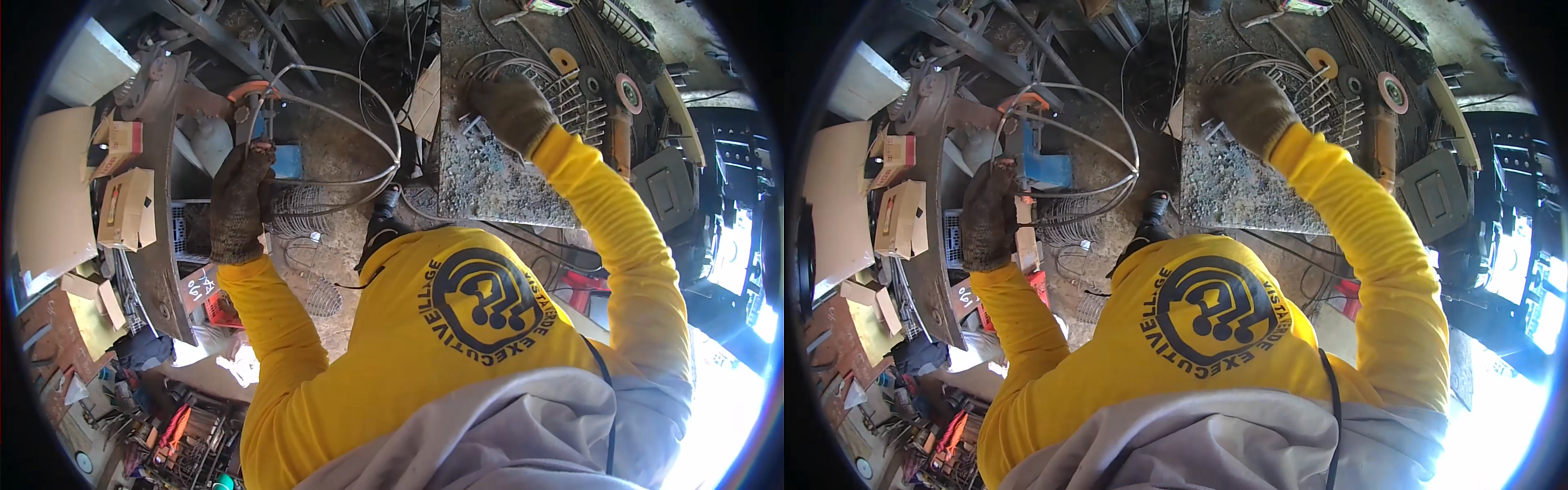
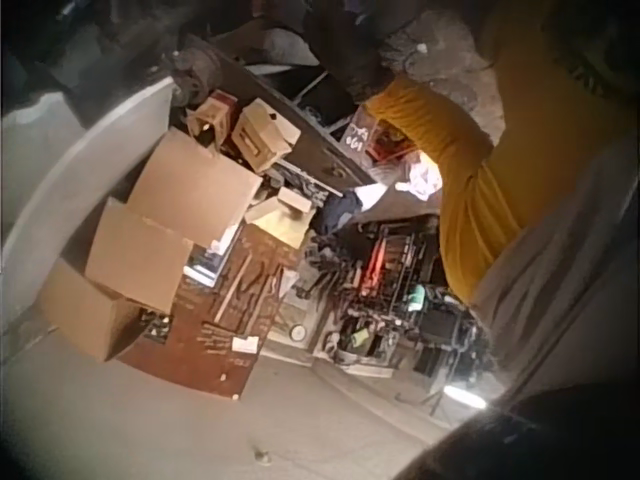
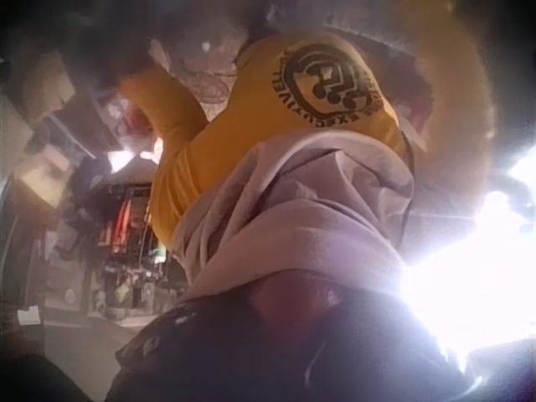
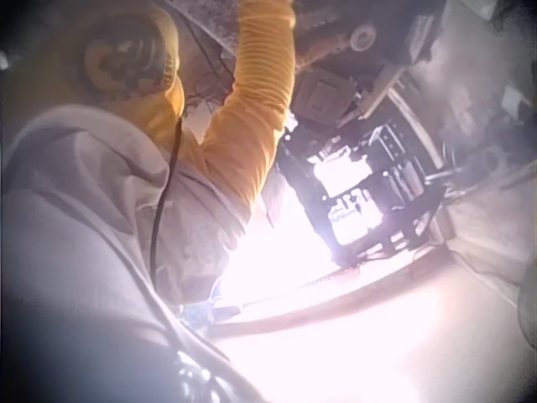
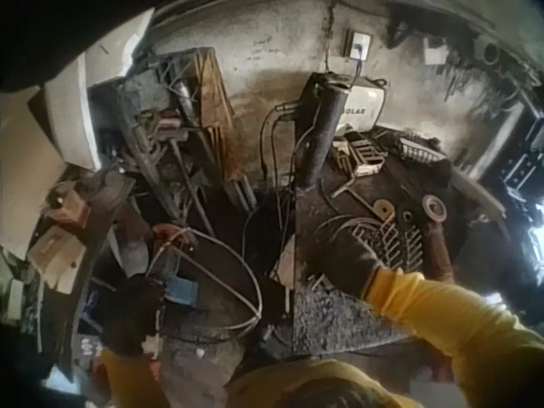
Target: The person grinds a metal cage with a power tool, uses a hammer to shape the metal rods, and welds pieces together using a welding rod.
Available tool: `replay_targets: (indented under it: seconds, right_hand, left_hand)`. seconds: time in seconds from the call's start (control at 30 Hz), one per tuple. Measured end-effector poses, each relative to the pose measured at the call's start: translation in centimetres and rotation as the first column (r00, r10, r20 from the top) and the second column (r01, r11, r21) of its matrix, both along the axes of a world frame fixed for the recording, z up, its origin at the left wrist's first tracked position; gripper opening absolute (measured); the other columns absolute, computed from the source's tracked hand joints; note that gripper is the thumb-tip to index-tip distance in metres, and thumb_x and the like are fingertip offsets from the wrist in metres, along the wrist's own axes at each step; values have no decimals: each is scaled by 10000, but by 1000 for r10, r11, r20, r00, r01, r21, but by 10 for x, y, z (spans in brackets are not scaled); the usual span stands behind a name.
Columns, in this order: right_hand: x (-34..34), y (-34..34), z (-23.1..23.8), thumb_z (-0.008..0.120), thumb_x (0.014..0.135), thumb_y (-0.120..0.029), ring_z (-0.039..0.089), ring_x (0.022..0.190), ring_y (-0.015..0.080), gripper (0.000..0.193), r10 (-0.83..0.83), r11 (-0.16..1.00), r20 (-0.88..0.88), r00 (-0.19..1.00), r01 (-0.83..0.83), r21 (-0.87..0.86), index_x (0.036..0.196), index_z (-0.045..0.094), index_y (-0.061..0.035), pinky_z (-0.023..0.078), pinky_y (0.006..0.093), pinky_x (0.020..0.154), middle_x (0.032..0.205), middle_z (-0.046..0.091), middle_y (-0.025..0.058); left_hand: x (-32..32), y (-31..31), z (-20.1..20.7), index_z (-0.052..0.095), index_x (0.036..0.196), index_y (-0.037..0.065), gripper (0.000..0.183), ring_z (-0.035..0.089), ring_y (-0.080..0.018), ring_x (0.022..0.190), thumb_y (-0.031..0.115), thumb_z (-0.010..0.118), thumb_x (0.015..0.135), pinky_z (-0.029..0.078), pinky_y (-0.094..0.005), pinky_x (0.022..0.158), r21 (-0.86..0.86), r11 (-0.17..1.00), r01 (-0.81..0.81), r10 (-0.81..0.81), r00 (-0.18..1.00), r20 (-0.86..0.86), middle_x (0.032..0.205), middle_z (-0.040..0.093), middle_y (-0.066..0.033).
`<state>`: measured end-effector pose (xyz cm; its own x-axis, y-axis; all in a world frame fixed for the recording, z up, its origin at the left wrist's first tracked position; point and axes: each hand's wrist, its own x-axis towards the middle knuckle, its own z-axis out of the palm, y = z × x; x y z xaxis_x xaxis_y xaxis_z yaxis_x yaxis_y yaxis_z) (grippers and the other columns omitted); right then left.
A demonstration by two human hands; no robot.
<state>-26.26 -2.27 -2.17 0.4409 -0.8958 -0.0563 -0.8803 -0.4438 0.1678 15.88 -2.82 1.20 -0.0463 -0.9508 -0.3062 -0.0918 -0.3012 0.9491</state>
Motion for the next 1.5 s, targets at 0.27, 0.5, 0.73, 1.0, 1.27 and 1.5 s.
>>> replay_targets:
  seconds: [0.27,0.5,0.73,1.0,1.27,1.5]
  right_hand:
    - [3,-46,-4,633,852,-109,729,926,277,181,10,997,-238,971,9,78,969,764,-154,581,407,774,914,747,80]
    - [-1,-45,-10,643,853,-81,738,940,290,316,159,986,-224,961,-143,85,1117,740,-224,589,411,793,974,760,60]
    - [3,-76,14,627,877,-98,736,960,287,397,-96,983,-162,982,120,142,1221,707,-280,586,425,820,988,757,65]
    - [13,-68,31,585,920,-231,732,958,316,315,-182,966,-137,974,203,159,1196,734,-203,579,447,844,1001,756,109]
    - [-4,-124,30,584,898,-204,725,1009,349,272,-576,777,-210,790,609,160,1032,784,-76,571,490,868,1048,755,164]
    - [-60,-126,47,617,951,-276,696,990,361,295,82,989,-163,983,-101,-108,1119,733,-63,556,403,871,1024,731,175]
  left_hand:
    - [-4,1,1,679,1091,56,360,421,-40,472,385,701,948,305,-228,425,9,998,55,-55,996,73,732,543,42]
    - [-13,-10,-5,681,1106,44,368,441,-59,458,373,710,943,330,-230,421,64,997,39,-41,998,38,787,582,20]
    - [-15,-30,-16,691,1100,55,331,410,-46,483,340,728,937,309,-232,435,18,999,48,-48,999,0,801,575,41]
    - [-17,-42,-19,698,1102,39,304,535,-72,764,309,707,960,424,-242,701,149,983,108,-120,990,77,859,605,18]
    - [-23,-57,-31,697,1113,8,307,589,-109,873,278,697,968,466,-272,805,-102,973,206,-202,978,50,941,652,-12]
    - [-19,-53,-33,705,1101,31,307,573,-80,829,306,703,966,450,-243,766,-28,979,203,-204,979,-8,906,654,6]
